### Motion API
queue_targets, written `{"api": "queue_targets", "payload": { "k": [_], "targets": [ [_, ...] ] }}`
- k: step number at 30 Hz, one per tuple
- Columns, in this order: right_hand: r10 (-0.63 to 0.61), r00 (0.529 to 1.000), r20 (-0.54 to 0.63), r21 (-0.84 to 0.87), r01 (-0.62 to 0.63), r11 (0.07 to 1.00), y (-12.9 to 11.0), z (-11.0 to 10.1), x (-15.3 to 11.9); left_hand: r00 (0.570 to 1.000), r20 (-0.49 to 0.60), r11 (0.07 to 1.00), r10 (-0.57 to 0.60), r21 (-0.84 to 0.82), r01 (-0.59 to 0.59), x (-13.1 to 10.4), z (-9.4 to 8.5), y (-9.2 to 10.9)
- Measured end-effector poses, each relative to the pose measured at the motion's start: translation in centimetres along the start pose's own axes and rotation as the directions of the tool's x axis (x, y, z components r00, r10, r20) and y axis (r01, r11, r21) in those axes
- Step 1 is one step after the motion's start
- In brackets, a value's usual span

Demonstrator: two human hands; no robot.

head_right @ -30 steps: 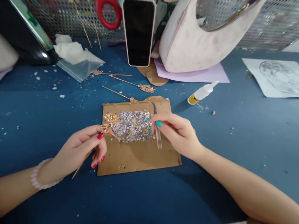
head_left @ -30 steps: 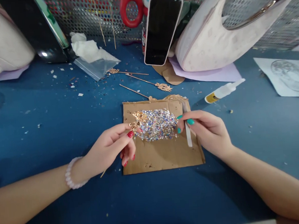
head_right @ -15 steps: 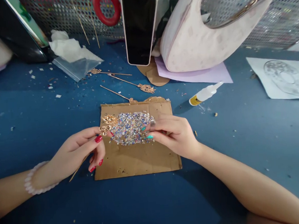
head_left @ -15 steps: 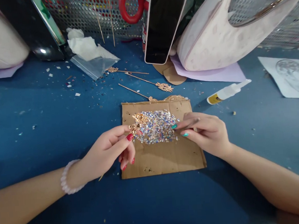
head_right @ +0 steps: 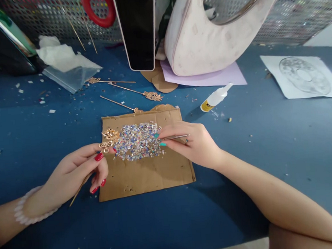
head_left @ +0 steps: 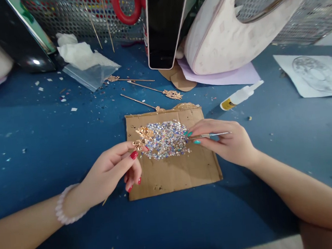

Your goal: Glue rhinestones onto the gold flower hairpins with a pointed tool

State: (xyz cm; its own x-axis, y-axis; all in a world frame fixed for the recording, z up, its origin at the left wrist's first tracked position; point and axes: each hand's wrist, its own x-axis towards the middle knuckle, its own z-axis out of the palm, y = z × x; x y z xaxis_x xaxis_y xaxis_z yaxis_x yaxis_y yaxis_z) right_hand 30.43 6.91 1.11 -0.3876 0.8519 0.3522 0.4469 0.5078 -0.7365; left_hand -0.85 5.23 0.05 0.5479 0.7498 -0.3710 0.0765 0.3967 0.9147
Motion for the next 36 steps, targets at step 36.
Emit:
{"api": "queue_targets", "payload": {
  "k": [36],
  "targets": [
    [0.404,0.911,0.085,0.672,-0.352,0.651,-0.3,0.8,-0.3,0.998,-0.045,0.997,-0.039,0.058,0.042,-0.3,-0.1,0.1]
  ]
}}
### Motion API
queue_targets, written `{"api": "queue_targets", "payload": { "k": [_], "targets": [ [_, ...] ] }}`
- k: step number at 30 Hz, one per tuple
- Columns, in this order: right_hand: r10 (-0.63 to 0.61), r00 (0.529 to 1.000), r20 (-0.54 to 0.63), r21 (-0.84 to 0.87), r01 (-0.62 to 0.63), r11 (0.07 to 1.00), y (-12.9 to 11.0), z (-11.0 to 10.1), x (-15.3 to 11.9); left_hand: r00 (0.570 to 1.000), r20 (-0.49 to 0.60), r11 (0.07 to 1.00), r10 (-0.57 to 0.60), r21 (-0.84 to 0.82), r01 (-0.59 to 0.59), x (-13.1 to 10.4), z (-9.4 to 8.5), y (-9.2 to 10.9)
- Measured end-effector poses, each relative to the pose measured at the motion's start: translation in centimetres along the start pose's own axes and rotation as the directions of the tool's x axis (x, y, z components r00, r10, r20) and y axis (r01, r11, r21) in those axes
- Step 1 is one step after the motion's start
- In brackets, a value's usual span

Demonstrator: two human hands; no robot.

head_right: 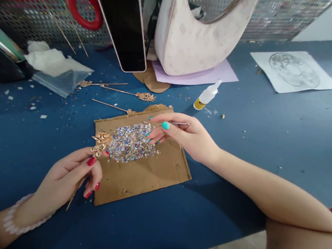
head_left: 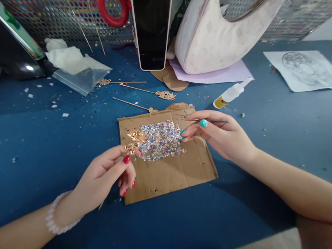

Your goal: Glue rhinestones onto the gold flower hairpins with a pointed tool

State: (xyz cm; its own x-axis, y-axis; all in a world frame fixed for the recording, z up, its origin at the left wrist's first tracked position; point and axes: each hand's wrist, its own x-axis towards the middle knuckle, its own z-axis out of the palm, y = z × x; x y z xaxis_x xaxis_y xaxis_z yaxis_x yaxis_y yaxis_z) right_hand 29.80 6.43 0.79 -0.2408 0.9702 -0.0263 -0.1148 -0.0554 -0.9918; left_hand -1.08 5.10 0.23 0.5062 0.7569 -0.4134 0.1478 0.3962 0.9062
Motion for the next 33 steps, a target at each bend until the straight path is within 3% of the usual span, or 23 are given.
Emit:
{"api": "queue_targets", "payload": {
  "k": [7,10,14,18,21,25,33],
  "targets": [
    [-0.140,0.990,-0.019,-0.173,0.135,0.976,-0.1,-0.4,0.3,1.000,0.007,1.000,0.000,0.013,0.000,0.0,0.2,0.4],
    [-0.225,0.972,-0.067,-0.310,0.195,0.931,-0.2,-1.1,0.8,1.000,0.003,1.000,-0.005,0.010,0.005,0.1,0.2,0.4],
    [-0.323,0.946,-0.013,-0.425,0.288,0.858,0.2,-2.3,1.6,1.000,0.005,1.000,0.001,0.013,-0.001,0.0,0.1,0.3],
    [-0.343,0.939,0.042,-0.606,0.296,0.738,0.9,-3.7,2.3,1.000,0.000,1.000,0.005,0.014,-0.005,0.0,0.2,0.3],
    [-0.282,0.956,0.077,-0.701,0.253,0.667,1.4,-4.4,2.7,1.000,0.008,1.000,0.007,0.009,-0.007,0.0,0.2,0.3],
    [-0.240,0.968,0.079,-0.749,0.217,0.626,1.6,-4.7,3.0,1.000,0.012,1.000,-0.004,0.012,0.004,0.0,0.1,0.4],
    [-0.374,0.921,0.113,-0.667,0.349,0.659,0.7,-3.3,1.3,1.000,0.019,1.000,0.011,0.022,-0.012,0.1,0.0,0.1]
  ]
}}
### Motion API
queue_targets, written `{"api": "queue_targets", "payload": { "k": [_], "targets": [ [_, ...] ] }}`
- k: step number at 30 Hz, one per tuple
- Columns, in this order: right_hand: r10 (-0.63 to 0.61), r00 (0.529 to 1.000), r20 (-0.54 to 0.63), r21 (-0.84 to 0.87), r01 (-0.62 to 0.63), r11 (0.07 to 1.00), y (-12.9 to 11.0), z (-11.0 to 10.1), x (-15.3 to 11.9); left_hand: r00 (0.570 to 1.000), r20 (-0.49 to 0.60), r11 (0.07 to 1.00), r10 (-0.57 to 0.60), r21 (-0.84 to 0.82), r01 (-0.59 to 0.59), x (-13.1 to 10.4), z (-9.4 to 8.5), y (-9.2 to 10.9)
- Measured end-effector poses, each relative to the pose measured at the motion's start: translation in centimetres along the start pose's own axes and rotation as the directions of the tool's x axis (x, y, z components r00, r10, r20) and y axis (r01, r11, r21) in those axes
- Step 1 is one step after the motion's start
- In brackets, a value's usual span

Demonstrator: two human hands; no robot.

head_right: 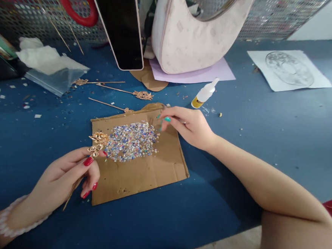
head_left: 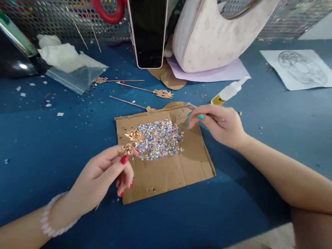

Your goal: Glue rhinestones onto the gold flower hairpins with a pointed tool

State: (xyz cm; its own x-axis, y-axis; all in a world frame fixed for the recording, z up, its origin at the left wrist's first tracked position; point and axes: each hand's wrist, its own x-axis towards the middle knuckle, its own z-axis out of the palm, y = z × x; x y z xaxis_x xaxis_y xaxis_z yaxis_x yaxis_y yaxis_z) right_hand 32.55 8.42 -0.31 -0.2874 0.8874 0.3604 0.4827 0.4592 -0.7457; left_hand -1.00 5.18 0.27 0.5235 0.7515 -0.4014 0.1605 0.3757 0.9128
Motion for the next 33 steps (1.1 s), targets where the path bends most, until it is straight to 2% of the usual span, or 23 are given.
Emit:
{"api": "queue_targets", "payload": {
  "k": [6,9,12,16,20,23,26,30,33],
  "targets": [
    [-0.156,0.983,0.102,-0.069,0.163,0.984,-2.3,-0.2,-0.5,1.000,-0.015,1.000,-0.012,-0.017,0.012,-0.1,0.2,0.2],
    [-0.182,0.977,0.107,-0.081,0.191,0.978,-2.8,-0.6,-0.6,0.999,-0.027,0.999,-0.021,-0.028,0.020,-0.2,0.3,0.4],
    [-0.220,0.967,0.127,-0.108,0.234,0.966,-2.8,-1.0,-0.9,1.000,0.014,1.000,-0.001,-0.025,0.002,-0.2,0.2,0.2],
    [-0.305,0.922,0.238,-0.123,0.340,0.932,-2.4,-1.0,-1.1,1.000,0.017,1.000,0.022,0.000,-0.022,-0.1,-0.2,-0.4],
    [-0.319,0.906,0.278,-0.159,0.371,0.915,-1.9,-0.9,-1.1,0.998,0.011,0.998,0.066,0.019,-0.067,0.2,-0.3,-0.6],
    [-0.318,0.876,0.364,-0.193,0.405,0.894,-1.8,-1.0,-0.9,0.997,0.009,0.996,0.082,0.028,-0.083,0.4,-0.2,-0.5],
    [-0.276,0.864,0.421,-0.206,0.387,0.899,-2.0,-1.1,-0.9,0.994,0.021,0.994,0.106,0.035,-0.107,0.4,-0.1,-0.4],
    [-0.183,0.919,0.349,-0.210,0.267,0.941,-2.2,-0.8,-1.2,0.994,0.028,0.994,0.104,0.033,-0.104,0.2,0.0,-0.3],
    [-0.135,0.937,0.324,-0.223,0.214,0.951,-2.3,-0.3,-1.3,0.994,0.036,0.994,0.105,0.027,-0.106,0.1,0.0,-0.3]
  ]
}}
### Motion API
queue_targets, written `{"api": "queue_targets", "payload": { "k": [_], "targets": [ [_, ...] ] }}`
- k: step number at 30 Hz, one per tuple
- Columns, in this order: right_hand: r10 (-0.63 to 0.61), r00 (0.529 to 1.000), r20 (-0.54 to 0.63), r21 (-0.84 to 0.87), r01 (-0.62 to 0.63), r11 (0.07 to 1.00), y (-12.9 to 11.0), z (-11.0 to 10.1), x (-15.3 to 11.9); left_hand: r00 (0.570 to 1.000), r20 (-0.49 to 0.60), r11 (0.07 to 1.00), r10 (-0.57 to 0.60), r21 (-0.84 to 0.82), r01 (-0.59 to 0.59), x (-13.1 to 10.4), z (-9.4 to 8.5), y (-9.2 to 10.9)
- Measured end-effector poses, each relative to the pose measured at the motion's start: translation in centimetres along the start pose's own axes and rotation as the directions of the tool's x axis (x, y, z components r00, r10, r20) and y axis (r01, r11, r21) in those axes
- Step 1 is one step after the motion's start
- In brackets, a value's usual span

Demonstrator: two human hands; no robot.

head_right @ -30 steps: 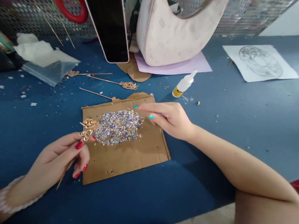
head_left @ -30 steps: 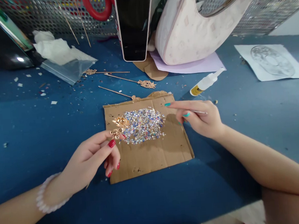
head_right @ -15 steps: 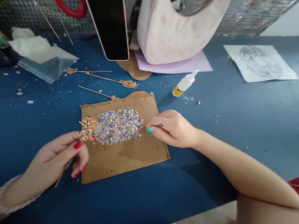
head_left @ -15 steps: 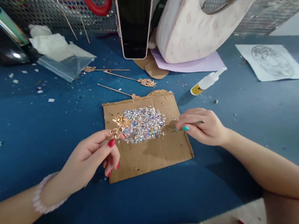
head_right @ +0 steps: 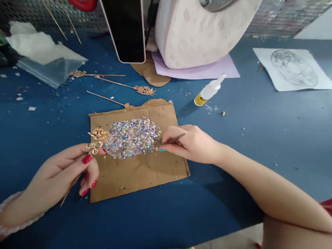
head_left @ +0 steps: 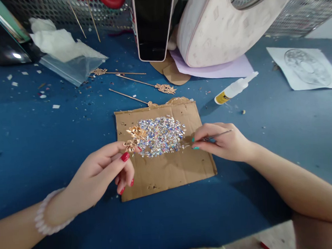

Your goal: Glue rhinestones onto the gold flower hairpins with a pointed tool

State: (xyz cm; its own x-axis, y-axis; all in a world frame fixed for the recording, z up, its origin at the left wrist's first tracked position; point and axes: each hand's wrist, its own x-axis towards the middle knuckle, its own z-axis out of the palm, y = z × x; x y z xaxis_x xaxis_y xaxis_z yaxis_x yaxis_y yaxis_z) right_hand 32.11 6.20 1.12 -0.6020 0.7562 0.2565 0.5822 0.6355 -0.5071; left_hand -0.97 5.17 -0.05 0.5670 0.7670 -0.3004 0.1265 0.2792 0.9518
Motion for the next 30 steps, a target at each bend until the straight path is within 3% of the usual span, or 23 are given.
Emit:
{"api": "queue_targets", "payload": {
  "k": [20,30],
  "targets": [
    [-0.114,0.993,0.030,0.025,0.114,0.993,-0.30,0.90,0.00,1.000,0.005,1.000,0.000,0.009,0.000,0.02,0.01,0.14],
    [-0.093,0.996,0.004,0.003,0.093,0.996,0.03,0.85,0.16,1.000,0.000,1.000,0.011,0.017,-0.011,-0.02,-0.04,0.04]
  ]
}}
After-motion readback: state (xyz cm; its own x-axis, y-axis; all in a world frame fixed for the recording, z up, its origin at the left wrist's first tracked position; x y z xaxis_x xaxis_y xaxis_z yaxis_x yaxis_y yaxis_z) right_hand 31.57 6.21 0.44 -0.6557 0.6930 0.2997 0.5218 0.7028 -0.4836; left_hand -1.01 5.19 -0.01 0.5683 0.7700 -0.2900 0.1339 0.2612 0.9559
